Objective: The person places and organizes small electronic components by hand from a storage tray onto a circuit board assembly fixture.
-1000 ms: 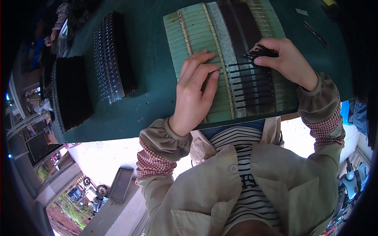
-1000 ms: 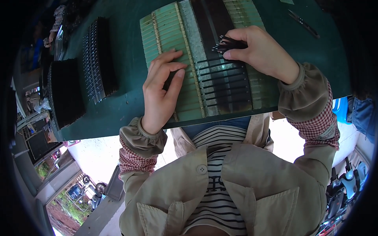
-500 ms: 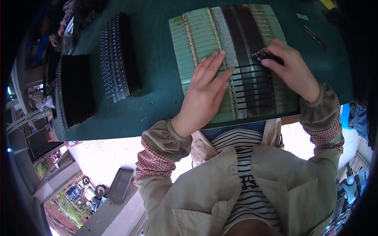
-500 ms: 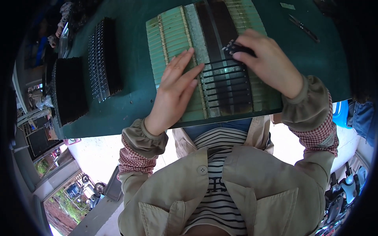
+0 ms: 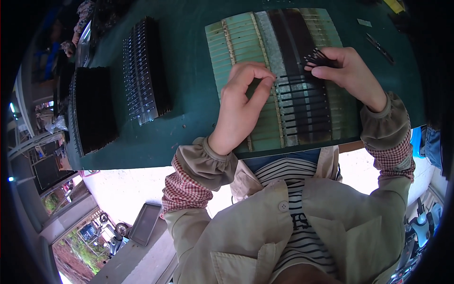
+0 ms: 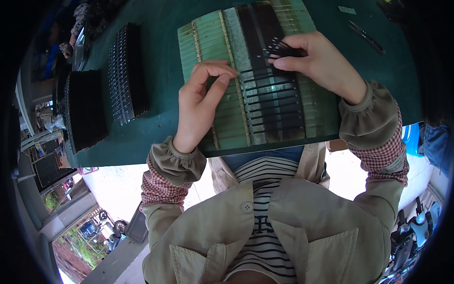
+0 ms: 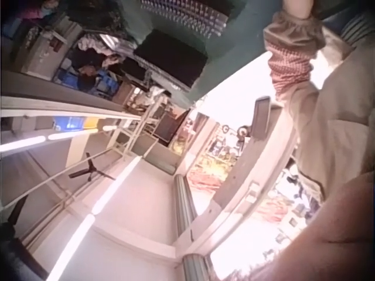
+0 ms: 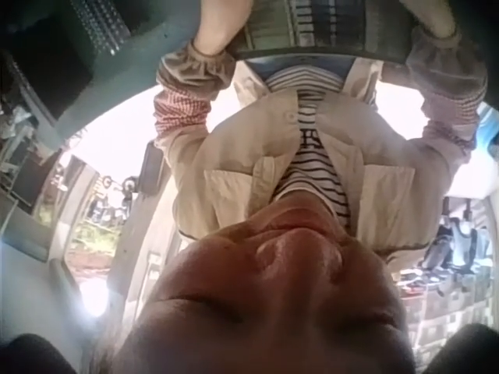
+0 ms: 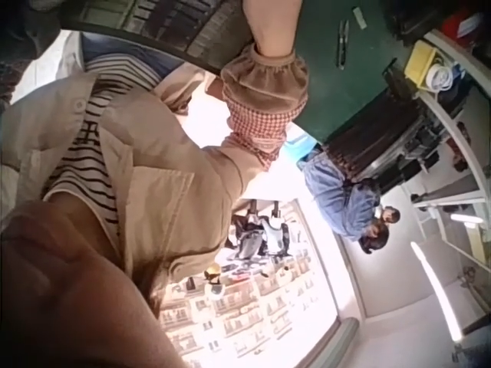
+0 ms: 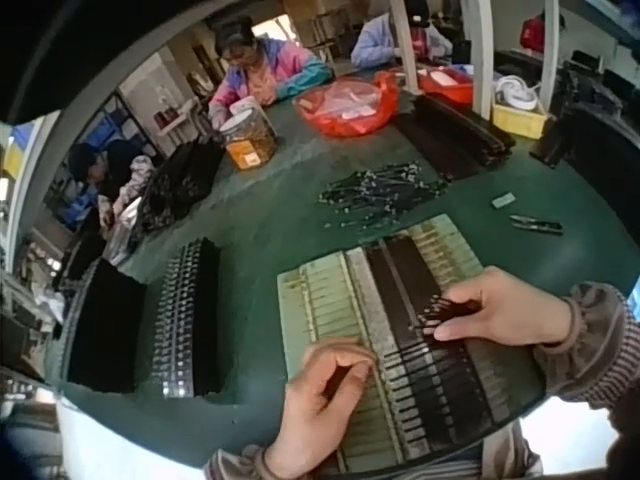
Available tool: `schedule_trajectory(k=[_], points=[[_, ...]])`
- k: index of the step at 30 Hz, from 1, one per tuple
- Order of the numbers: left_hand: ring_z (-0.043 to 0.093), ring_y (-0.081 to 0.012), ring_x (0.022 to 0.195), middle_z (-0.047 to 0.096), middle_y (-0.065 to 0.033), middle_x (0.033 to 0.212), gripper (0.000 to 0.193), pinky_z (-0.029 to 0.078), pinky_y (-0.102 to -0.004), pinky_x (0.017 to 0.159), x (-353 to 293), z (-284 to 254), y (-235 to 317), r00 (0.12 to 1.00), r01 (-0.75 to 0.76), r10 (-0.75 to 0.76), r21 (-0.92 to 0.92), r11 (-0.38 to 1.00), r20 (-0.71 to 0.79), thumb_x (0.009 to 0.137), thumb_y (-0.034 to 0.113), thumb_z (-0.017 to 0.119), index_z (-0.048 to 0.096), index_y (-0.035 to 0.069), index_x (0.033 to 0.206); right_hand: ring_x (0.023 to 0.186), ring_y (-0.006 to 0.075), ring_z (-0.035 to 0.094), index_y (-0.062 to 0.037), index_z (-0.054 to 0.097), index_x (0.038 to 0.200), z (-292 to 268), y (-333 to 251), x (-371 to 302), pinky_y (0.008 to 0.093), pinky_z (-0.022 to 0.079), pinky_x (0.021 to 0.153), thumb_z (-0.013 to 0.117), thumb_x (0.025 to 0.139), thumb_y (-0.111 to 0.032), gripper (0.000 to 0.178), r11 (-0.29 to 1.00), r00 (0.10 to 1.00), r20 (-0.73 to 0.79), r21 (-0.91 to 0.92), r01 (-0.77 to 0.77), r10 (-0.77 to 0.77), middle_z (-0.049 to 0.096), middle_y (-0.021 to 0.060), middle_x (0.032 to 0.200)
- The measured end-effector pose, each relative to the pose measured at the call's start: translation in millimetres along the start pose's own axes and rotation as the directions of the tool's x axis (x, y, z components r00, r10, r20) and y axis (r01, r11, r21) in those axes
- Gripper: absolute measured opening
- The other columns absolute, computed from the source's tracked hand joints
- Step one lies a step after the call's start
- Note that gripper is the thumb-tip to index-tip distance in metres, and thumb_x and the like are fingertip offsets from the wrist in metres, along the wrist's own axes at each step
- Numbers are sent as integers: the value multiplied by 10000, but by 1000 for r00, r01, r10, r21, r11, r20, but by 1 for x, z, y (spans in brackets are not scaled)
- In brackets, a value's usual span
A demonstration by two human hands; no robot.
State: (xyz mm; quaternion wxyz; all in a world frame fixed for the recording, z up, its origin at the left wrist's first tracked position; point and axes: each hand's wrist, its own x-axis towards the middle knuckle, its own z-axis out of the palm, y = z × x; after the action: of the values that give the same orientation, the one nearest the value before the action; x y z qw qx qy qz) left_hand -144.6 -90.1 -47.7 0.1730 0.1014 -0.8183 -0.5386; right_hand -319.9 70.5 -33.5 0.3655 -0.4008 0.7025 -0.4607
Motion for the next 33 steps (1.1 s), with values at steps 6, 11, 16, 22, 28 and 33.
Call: schedule_trajectory(k=[6,11,16,22,28,33], points=[[526,-275,1068,593,-122,1039,80,403,-344,901,-8,-6,-5,983,-159,181,321,934,-37,829,5,552,573,-21,902,716,117,552,56,610,900,0,2,6,251,443,699,634,779,-78,182,990,999,-8,-138,30,-31,619,81,762],[501,-323,1100,567,-151,1092,95,404,-378,910,-10,-5,-7,976,-207,219,373,904,11,801,-12,559,568,-26,895,720,126,560,67,601,910,6,2,9,260,450,697,640,766,-55,192,991,999,-20,-127,47,-50,618,95,787],[494,-372,1080,542,-172,1098,158,426,-409,884,-9,-3,-5,963,-257,265,407,876,39,769,-25,566,557,-35,927,732,142,575,68,597,910,8,1,7,265,456,702,640,761,-40,189,988,998,-22,-146,51,-55,621,101,800],[491,-318,1124,561,-139,1129,161,394,-373,926,-10,-3,-4,977,-205,211,373,905,26,796,-20,562,587,-17,956,733,162,585,68,593,905,4,2,5,264,459,699,638,761,-37,184,990,999,-10,-133,50,-51,619,111,795],[462,-326,1153,525,-144,1190,249,378,-388,946,-9,-1,-5,971,-238,229,416,877,74,790,-9,570,580,1,1038,727,128,568,51,588,907,11,4,6,265,456,685,629,772,-44,170,979,996,-43,-193,67,-77,609,82,782],[445,-336,1167,506,-146,1217,315,345,-403,981,-12,8,4,943,-331,237,661,674,231,797,41,582,562,25,1111,712,234,587,40,590,887,23,1,2,300,453,679,634,751,-71,181,866,961,-133,-477,153,-243,597,158,802]])
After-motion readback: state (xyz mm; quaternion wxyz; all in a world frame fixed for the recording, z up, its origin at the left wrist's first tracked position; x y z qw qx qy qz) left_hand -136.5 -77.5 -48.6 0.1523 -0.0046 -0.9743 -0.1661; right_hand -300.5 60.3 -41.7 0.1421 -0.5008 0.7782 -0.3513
